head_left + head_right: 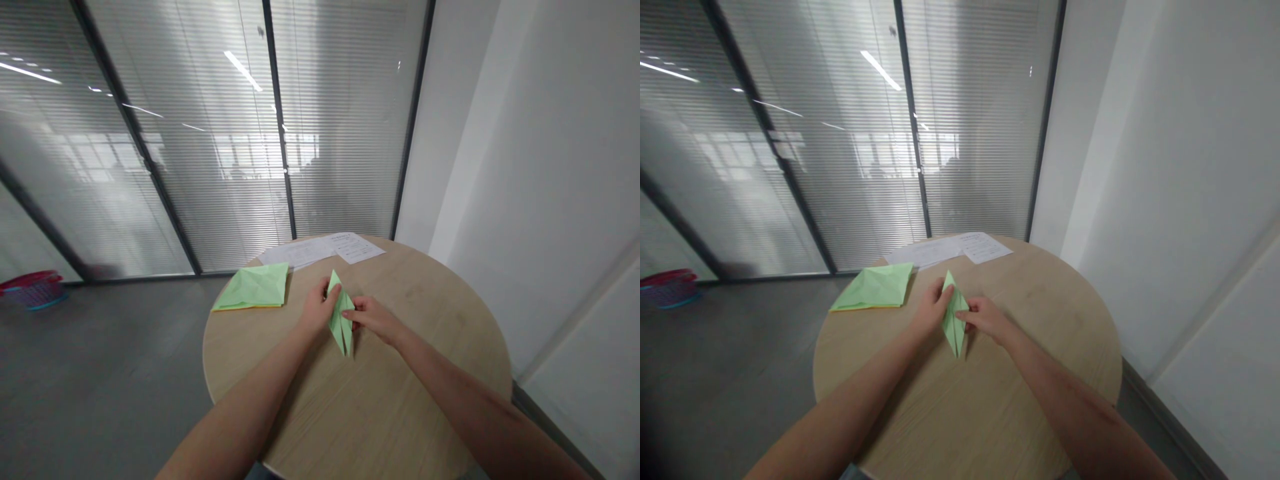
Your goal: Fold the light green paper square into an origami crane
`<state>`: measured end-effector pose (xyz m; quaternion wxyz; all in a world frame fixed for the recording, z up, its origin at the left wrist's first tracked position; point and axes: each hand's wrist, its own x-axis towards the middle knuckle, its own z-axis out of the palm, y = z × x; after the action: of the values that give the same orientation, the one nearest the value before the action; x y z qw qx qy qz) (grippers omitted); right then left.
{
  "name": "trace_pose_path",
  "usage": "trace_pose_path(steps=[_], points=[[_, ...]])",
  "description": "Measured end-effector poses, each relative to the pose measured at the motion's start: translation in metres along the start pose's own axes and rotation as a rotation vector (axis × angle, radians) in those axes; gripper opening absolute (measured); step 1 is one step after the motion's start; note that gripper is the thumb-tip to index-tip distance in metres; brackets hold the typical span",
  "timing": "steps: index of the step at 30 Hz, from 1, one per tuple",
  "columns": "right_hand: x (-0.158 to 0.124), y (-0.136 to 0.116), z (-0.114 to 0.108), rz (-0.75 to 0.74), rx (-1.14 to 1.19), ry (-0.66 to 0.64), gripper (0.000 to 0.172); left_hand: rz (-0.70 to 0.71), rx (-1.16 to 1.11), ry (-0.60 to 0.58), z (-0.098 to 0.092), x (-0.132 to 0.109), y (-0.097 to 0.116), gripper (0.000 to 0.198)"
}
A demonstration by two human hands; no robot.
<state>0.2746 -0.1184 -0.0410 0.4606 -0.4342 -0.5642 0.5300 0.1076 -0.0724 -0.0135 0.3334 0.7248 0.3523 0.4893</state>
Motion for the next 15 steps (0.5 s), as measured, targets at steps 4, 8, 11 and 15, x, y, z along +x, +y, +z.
trace_pose_path(steps=[4, 8, 11, 15], points=[[0.001, -0.001, 0.001, -0.006, 0.058, 0.027, 0.039, 0.065, 0.054, 0.269, -0.006, -0.001, 0.009, 0.032], [0.005, -0.001, -0.006, -0.065, 0.076, 0.147, 0.043, 0.178, 0.293, 0.327, -0.016, 0.002, 0.016, 0.012], [0.008, 0.001, -0.012, -0.116, 0.079, 0.244, 0.042, 0.234, 0.346, 0.144, -0.016, 0.002, 0.017, 0.017], [0.011, 0.003, -0.017, -0.169, 0.040, 0.297, 0.038, 0.225, 0.264, -0.056, -0.006, -0.003, 0.015, 0.016]])
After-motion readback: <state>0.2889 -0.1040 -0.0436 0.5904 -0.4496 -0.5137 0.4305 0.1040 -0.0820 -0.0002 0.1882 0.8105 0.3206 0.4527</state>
